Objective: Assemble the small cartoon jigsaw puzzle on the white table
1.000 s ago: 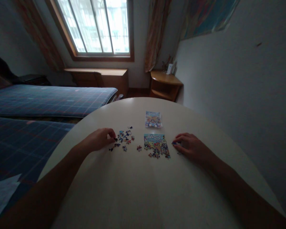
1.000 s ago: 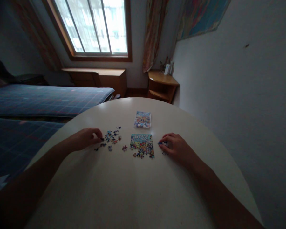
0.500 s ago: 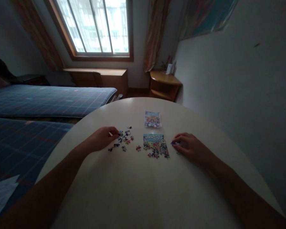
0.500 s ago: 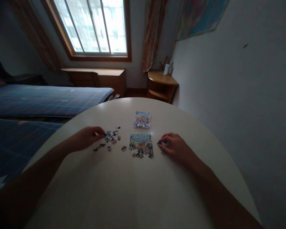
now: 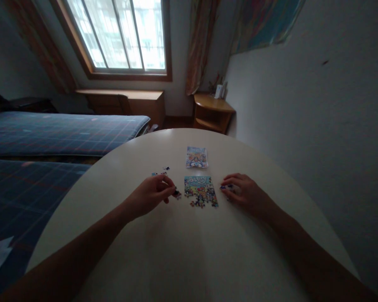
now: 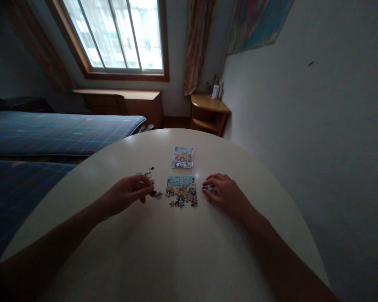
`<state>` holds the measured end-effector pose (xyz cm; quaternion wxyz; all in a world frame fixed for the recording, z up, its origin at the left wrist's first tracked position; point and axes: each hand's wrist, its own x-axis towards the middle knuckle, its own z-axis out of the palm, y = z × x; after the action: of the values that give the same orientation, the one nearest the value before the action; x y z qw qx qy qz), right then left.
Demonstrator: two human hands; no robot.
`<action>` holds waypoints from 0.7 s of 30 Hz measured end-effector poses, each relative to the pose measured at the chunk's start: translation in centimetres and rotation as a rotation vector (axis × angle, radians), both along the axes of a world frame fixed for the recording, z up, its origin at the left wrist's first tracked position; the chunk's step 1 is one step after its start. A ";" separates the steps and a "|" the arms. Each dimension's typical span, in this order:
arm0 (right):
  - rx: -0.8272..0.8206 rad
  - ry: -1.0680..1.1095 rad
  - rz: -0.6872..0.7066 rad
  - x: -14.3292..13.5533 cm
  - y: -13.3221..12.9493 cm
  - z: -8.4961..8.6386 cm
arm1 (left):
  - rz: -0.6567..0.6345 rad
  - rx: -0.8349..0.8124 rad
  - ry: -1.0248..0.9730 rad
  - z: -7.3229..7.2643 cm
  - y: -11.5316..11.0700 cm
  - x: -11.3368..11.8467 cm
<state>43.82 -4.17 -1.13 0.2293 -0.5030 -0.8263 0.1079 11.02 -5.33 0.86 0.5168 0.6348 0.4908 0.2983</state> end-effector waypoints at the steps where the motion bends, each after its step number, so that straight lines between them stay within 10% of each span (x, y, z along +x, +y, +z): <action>1: 0.019 0.008 0.004 -0.5 -0.4 0.3 | -0.005 -0.022 -0.014 0.0 -0.3 0.4; 13: 0.071 0.151 0.225 -7.4 -5.8 1.7 | -0.124 -0.083 0.082 -0.8 -2.7 3.0; 21: -0.001 0.088 0.318 -6.9 -5.2 0.6 | -0.271 0.112 0.563 0.5 -2.3 0.6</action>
<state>36.96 -9.36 -0.53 0.2451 -0.3608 -0.8846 0.1650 11.58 -7.66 1.32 0.3597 0.7797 0.5083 0.0657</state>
